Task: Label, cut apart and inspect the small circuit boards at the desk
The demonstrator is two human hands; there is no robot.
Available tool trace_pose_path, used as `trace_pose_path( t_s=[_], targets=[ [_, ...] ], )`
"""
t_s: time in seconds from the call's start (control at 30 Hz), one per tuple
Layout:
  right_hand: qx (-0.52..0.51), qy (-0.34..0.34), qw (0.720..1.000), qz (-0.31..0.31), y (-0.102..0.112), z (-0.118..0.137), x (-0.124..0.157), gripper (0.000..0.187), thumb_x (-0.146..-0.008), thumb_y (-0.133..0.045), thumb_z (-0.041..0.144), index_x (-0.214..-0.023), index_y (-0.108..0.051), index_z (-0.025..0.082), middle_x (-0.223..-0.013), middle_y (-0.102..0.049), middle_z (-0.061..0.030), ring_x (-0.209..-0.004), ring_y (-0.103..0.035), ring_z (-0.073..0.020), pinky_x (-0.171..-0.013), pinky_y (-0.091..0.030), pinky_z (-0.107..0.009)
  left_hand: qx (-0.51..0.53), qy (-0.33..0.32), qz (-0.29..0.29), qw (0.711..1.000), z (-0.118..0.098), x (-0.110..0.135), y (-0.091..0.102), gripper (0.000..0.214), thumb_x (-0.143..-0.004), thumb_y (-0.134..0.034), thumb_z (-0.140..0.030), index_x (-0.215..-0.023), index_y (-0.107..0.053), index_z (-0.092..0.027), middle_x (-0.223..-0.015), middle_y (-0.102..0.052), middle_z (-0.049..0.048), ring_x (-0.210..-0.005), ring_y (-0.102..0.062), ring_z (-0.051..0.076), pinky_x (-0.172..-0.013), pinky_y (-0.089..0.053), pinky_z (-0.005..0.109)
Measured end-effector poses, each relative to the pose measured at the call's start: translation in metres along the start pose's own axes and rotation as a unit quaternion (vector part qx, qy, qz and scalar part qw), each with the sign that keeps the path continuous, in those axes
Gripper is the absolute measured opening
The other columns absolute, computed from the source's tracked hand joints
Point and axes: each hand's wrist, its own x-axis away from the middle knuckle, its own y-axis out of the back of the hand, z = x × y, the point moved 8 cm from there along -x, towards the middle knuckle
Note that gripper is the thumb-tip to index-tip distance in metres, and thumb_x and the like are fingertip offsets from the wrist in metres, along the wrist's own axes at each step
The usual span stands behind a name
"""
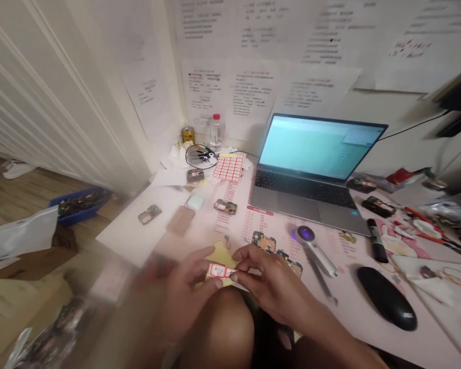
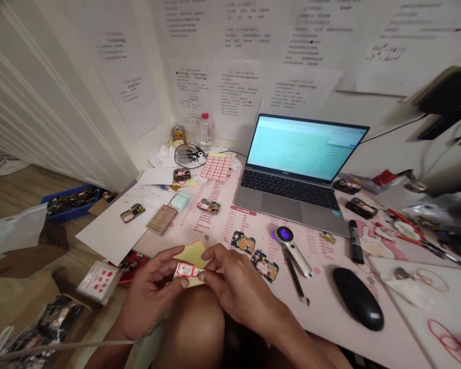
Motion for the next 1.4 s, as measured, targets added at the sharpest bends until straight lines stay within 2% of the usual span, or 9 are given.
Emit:
trace_pose_path(
  t_s=[0.2,0.37,0.5,0.6,0.83,0.97,1.1,1.23,1.4],
  targets=[
    [-0.001,-0.001,1.0,0.0,0.004,-0.003,0.002,0.015,-0.096,-0.065,0.019,-0.109,-0.066,0.026,-0.092,-0.08,0.0009,-0.082,-0.076,-0.0192,-0.074,-0.054,-0.029,0.013,0.004,-0.025,1.0,0.008,-0.001,0.003,0.052,-0.076,-0.088,-0.032,-0.125,-0.071,-0.02,-0.08,-0.08,0.0007,-0.078,-0.078,0.018,-0.075,-0.061,0.025],
    [0.013,0.034,0.999,-0.011,0.006,0.007,0.005,0.02,-0.099,-0.067,0.027,-0.119,-0.071,0.028,-0.113,-0.079,-0.0024,-0.099,-0.076,-0.0208,-0.079,-0.057,-0.03,0.008,-0.002,-0.021,1.0,0.006,0.0,-0.004,0.05,-0.077,-0.088,-0.035,-0.122,-0.072,-0.02,-0.084,-0.083,0.0039,-0.081,-0.08,0.022,-0.078,-0.064,0.03],
    [0.043,0.082,0.994,-0.054,0.005,0.023,0.007,0.019,-0.101,-0.058,0.014,-0.102,-0.073,0.027,-0.095,-0.078,0.0,-0.089,-0.074,-0.0187,-0.077,-0.056,-0.03,-0.007,-0.009,-0.028,1.0,0.002,0.002,-0.009,0.048,-0.077,-0.089,-0.038,-0.119,-0.073,-0.022,-0.089,-0.085,0.0063,-0.087,-0.082,0.025,-0.081,-0.066,0.033],
    [0.088,0.139,0.979,-0.118,0.008,0.035,0.011,0.019,-0.101,-0.059,0.011,-0.097,-0.072,0.024,-0.09,-0.077,-0.0019,-0.085,-0.073,-0.0199,-0.078,-0.057,-0.033,-0.007,-0.013,-0.028,1.0,0.001,0.003,-0.012,0.046,-0.077,-0.088,-0.037,-0.119,-0.073,-0.022,-0.091,-0.086,0.0062,-0.088,-0.082,0.025,-0.083,-0.067,0.033],
    [0.18,0.25,0.922,-0.236,0.013,0.053,0.028,0.017,-0.103,-0.061,0.008,-0.107,-0.072,0.021,-0.097,-0.079,-0.0057,-0.089,-0.075,-0.0211,-0.083,-0.06,-0.038,0.011,-0.014,-0.033,0.999,0.001,0.002,-0.016,0.049,-0.079,-0.088,-0.037,-0.122,-0.072,-0.021,-0.095,-0.086,0.0074,-0.091,-0.082,0.025,-0.086,-0.066,0.034],
    [0.217,0.257,0.905,-0.259,0.011,0.055,0.033,0.017,-0.102,-0.063,0.007,-0.107,-0.07,0.021,-0.098,-0.079,-0.0061,-0.09,-0.075,-0.0218,-0.085,-0.061,-0.039,0.028,-0.011,-0.04,0.999,0.001,0.001,-0.02,0.05,-0.077,-0.089,-0.038,-0.121,-0.072,-0.021,-0.094,-0.086,0.0073,-0.091,-0.082,0.025,-0.086,-0.066,0.034],
    [0.25,0.279,0.887,-0.27,0.008,0.056,0.04,0.024,-0.102,-0.058,0.004,-0.116,-0.07,0.02,-0.108,-0.081,-0.0086,-0.103,-0.076,-0.024,-0.096,-0.06,-0.042,0.052,-0.001,-0.04,0.998,0.002,-0.002,-0.024,0.052,-0.076,-0.09,-0.041,-0.12,-0.07,-0.02,-0.096,-0.087,0.0088,-0.094,-0.083,0.026,-0.089,-0.065,0.035],
    [0.286,0.292,0.867,-0.284,0.005,0.054,0.046,0.024,-0.104,-0.055,0.007,-0.119,-0.07,0.016,-0.112,-0.082,-0.0111,-0.109,-0.076,-0.0261,-0.099,-0.058,-0.044,0.07,0.0,-0.041,0.997,0.002,-0.004,-0.027,0.052,-0.076,-0.091,-0.043,-0.117,-0.07,-0.02,-0.099,-0.087,0.0104,-0.096,-0.083,0.027,-0.09,-0.064,0.035],
    [0.296,0.291,0.857,-0.306,0.005,0.052,0.048,0.026,-0.104,-0.055,0.008,-0.122,-0.07,0.019,-0.113,-0.082,-0.0103,-0.112,-0.075,-0.0261,-0.102,-0.056,-0.045,0.079,-0.012,-0.031,0.996,-0.001,-0.004,-0.034,0.049,-0.076,-0.09,-0.04,-0.116,-0.071,-0.02,-0.102,-0.087,0.0105,-0.098,-0.083,0.026,-0.09,-0.065,0.033]
  ],
)
